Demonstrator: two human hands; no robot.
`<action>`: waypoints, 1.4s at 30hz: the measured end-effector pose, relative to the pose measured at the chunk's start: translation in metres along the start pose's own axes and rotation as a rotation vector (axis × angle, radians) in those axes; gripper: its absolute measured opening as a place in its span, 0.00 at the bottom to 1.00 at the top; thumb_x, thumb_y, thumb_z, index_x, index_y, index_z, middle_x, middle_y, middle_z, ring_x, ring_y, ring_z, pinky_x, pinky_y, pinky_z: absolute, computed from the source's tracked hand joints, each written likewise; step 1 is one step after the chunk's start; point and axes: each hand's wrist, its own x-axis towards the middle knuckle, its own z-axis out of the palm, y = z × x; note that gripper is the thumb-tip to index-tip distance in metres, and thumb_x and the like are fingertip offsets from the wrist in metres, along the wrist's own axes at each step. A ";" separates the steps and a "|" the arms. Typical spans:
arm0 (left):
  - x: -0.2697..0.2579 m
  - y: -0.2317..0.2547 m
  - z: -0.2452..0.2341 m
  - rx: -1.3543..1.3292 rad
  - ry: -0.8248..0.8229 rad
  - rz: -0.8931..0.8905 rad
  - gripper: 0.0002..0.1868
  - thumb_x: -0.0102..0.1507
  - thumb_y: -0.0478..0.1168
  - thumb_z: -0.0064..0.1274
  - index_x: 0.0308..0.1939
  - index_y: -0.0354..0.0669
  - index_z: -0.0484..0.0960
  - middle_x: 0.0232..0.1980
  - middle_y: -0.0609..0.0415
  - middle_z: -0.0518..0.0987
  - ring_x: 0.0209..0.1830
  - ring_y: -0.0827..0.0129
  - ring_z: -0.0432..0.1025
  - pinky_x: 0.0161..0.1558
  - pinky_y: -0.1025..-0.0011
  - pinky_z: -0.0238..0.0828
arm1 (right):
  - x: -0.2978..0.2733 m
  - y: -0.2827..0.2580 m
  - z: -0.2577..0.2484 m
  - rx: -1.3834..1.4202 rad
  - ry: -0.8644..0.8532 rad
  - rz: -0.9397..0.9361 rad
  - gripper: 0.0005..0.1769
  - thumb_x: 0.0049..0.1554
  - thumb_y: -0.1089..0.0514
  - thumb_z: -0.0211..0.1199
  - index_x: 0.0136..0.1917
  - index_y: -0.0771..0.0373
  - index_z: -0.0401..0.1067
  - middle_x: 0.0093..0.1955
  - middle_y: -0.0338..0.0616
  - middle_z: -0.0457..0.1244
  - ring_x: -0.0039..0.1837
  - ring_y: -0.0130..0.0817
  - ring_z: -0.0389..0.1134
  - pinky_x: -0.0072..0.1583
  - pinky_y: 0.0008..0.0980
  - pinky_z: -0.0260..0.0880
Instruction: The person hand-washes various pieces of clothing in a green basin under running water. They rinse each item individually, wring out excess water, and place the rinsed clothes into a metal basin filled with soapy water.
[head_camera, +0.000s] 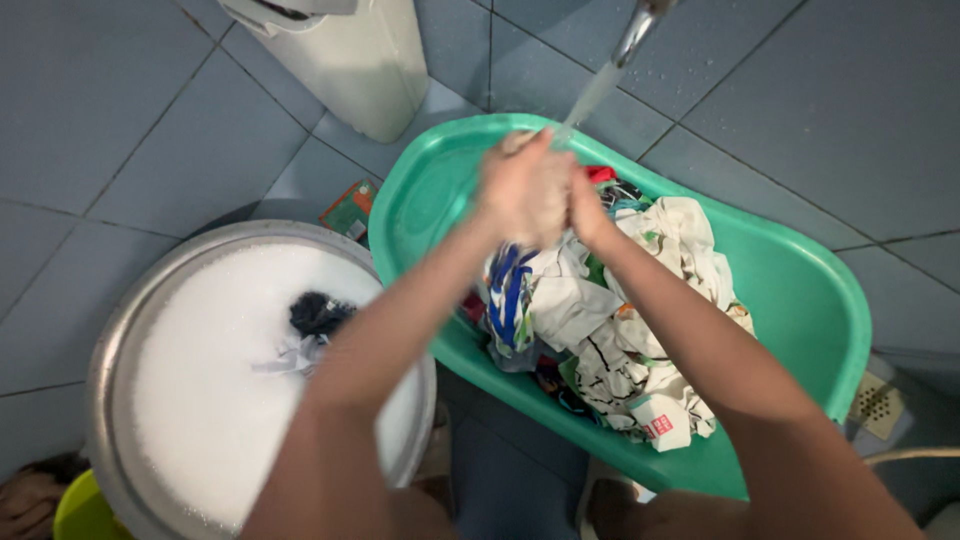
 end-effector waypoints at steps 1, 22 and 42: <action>-0.008 0.012 -0.022 0.017 -0.103 -0.028 0.19 0.65 0.47 0.65 0.37 0.34 0.77 0.36 0.55 0.79 0.32 0.71 0.72 0.33 0.69 0.72 | -0.009 0.000 0.002 -0.149 -0.015 0.165 0.36 0.63 0.27 0.33 0.62 0.51 0.70 0.41 0.47 0.68 0.40 0.42 0.67 0.40 0.40 0.60; -0.036 -0.052 -0.050 0.797 -0.070 0.663 0.17 0.57 0.36 0.60 0.49 0.37 0.78 0.45 0.37 0.80 0.44 0.41 0.76 0.46 0.54 0.74 | 0.011 -0.063 0.009 -0.217 0.158 -0.126 0.12 0.58 0.55 0.64 0.53 0.62 0.72 0.39 0.41 0.65 0.34 0.29 0.65 0.35 0.31 0.68; -0.002 -0.031 -0.056 1.373 -0.155 0.650 0.12 0.69 0.33 0.56 0.56 0.44 0.75 0.59 0.42 0.72 0.63 0.48 0.71 0.62 0.56 0.71 | -0.035 -0.096 -0.087 -1.501 0.545 -0.749 0.04 0.53 0.66 0.65 0.42 0.62 0.79 0.54 0.55 0.63 0.59 0.56 0.65 0.58 0.45 0.70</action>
